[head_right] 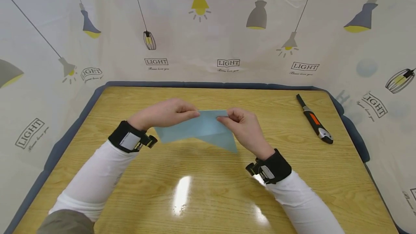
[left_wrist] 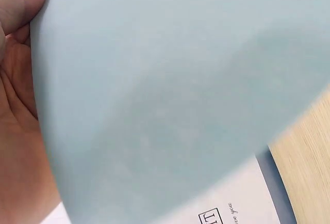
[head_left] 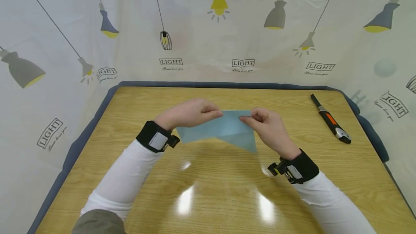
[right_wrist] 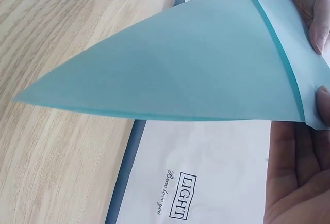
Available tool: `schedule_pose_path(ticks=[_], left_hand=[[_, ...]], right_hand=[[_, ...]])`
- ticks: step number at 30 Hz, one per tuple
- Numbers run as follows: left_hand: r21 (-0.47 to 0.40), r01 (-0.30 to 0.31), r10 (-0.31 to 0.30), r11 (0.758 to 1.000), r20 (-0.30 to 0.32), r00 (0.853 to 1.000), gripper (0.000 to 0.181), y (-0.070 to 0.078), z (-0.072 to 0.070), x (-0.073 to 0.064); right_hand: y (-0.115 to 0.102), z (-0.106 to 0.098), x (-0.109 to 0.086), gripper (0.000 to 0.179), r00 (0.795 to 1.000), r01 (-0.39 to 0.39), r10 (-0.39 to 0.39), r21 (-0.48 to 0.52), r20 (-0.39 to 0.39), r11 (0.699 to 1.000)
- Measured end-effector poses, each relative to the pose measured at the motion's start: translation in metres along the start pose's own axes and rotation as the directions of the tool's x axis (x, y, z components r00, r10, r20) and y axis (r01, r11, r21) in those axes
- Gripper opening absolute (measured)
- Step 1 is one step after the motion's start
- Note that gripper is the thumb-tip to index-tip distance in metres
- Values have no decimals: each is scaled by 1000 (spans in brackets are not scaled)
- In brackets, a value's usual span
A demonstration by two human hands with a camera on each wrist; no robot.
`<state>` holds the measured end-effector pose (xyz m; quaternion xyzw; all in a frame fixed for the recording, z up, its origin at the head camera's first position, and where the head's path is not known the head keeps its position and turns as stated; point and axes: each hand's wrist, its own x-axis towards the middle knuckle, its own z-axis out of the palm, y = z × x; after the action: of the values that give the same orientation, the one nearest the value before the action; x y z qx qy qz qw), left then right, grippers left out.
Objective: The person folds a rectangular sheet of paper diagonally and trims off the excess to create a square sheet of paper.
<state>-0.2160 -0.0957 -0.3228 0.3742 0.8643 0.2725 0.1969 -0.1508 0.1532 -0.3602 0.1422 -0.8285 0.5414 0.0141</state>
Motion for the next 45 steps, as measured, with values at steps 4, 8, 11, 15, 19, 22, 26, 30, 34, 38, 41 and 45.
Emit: schedule_pose_path(ticks=[4, 8, 11, 15, 19, 22, 26, 30, 34, 38, 41, 45], left_hand=[[5, 9, -9, 1000, -2, 1000, 39, -2, 0, -1], [34, 1, -1, 999, -5, 1000, 41, -2, 0, -1], [15, 9, -9, 1000, -15, 1000, 37, -2, -1, -2], [3, 12, -12, 1000, -20, 1000, 39, -4, -2, -4], [16, 4, -3, 1000, -22, 1000, 43, -5, -2, -4], [3, 8, -8, 1000, -25, 1000, 43, -6, -2, -5], [6, 17, -17, 1000, -30, 999, 42, -8, -2, -7], [18, 21, -20, 1000, -41, 999, 42, -8, -3, -9], [1, 36, -36, 999, -56, 998, 43, -10, -5, -12], [-7, 23, -23, 1000, -61, 998, 43, -14, -6, -14], [-23, 15, -17, 1000, -65, 998, 43, -16, -6, -15], [-41, 36, -39, 998, -74, 996, 43, -21, -6, -19]], right_hand=[[17, -3, 4, 27, 1000, -3, 3, -3, -21, 1000], [34, -4, 8, 27, 1000, 0, 0, -7, -24, 1000], [28, -6, 6, 29, 999, -3, 3, 3, -32, 1000], [14, -10, 1, 35, 998, 17, -16, 3, -58, 1000], [9, -12, -1, 34, 998, 24, -24, -4, -66, 1000], [9, -13, -2, 34, 997, 24, -24, 2, -75, 1000], [12, -16, -3, 36, 995, 27, -27, -1, -100, 1000], [12, -18, -3, 36, 994, 5, -5, 3, -105, 1000], [12, -21, -3, 35, 993, -24, 26, 19, -112, 1000], [12, -24, -3, 37, 993, -29, 31, 16, -117, 999], [13, -25, -3, 36, 993, -23, 25, 18, -111, 1000], [15, -28, -4, 35, 992, -21, 23, 16, -120, 1000]])
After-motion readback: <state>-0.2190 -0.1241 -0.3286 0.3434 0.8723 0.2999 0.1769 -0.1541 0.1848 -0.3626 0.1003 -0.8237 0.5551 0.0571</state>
